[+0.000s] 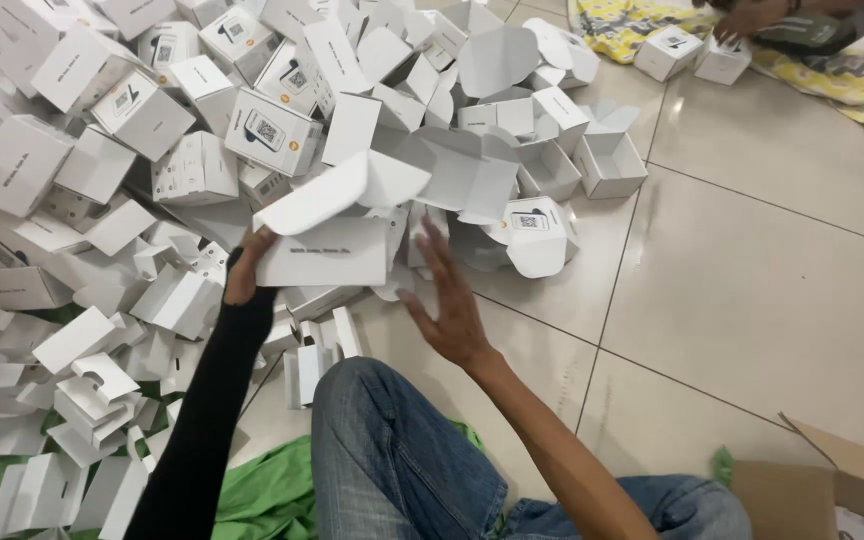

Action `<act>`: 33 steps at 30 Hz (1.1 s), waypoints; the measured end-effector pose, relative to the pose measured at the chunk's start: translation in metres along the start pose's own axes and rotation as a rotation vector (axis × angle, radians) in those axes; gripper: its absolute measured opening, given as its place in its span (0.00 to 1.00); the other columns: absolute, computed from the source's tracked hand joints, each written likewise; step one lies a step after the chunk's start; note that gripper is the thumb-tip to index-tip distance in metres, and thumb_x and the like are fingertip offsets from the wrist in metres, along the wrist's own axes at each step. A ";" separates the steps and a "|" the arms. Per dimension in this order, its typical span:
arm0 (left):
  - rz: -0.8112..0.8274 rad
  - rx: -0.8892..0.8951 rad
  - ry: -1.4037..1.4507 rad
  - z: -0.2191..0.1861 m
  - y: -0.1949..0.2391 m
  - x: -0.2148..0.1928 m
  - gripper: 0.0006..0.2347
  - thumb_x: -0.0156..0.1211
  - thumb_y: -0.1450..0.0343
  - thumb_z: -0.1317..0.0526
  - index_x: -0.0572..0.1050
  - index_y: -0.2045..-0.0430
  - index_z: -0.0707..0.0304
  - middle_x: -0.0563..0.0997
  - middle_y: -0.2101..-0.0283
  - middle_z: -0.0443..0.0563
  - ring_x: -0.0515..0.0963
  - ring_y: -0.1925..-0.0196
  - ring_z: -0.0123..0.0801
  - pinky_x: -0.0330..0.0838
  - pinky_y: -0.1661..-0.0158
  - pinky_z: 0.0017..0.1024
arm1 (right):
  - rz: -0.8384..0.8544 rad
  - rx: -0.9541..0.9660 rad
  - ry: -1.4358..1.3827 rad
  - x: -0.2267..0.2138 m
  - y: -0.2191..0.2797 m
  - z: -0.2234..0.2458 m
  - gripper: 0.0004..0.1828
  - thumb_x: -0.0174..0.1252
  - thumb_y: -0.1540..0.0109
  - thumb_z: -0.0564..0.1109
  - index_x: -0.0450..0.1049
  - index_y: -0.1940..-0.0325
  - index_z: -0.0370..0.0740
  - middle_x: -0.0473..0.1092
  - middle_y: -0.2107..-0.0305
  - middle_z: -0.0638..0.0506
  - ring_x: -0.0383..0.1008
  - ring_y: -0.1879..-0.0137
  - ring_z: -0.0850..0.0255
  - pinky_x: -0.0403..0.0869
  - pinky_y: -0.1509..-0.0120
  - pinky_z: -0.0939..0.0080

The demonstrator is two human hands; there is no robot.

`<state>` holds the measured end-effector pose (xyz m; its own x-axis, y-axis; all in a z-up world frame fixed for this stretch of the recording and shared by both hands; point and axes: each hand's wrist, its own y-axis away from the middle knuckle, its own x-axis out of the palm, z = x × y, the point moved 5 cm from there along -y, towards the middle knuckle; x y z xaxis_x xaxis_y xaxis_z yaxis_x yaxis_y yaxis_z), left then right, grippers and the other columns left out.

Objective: Assembling small white product boxes and placing instruction leaflets inside them while sitting on the floor.

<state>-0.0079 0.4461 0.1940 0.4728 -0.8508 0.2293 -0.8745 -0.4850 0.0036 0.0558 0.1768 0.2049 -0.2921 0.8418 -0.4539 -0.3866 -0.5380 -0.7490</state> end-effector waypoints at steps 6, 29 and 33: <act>0.359 0.081 0.123 0.136 0.028 0.055 0.25 0.53 0.18 0.44 0.70 0.45 0.75 0.79 0.53 0.68 0.81 0.52 0.46 0.78 0.51 0.40 | -0.041 0.627 -0.516 -0.083 0.067 -0.023 0.36 0.41 0.29 0.64 0.59 0.22 0.46 0.57 0.24 0.45 0.58 0.21 0.48 0.61 0.20 0.45; 0.655 -0.166 0.091 0.416 0.114 0.257 0.25 0.46 0.28 0.69 0.56 0.33 0.70 0.80 0.51 0.70 0.84 0.55 0.51 0.81 0.55 0.40 | -0.145 0.887 -0.168 -0.128 0.324 -0.097 0.51 0.53 0.36 0.33 0.27 0.19 0.41 0.34 0.21 0.39 0.36 0.17 0.48 0.49 0.20 0.52; 0.560 -0.063 -0.055 0.379 0.106 0.260 0.27 0.48 0.27 0.67 0.54 0.30 0.67 0.75 0.43 0.68 0.78 0.47 0.52 0.75 0.49 0.38 | -0.091 0.806 -0.152 -0.124 0.310 -0.109 0.51 0.50 0.34 0.34 0.22 0.18 0.41 0.31 0.20 0.37 0.35 0.16 0.44 0.47 0.19 0.50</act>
<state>0.0632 0.0969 -0.1151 -0.0620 -0.9849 0.1616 -0.9974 0.0553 -0.0453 0.0673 -0.0901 -0.0235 -0.3221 0.8996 -0.2948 -0.9068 -0.3827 -0.1769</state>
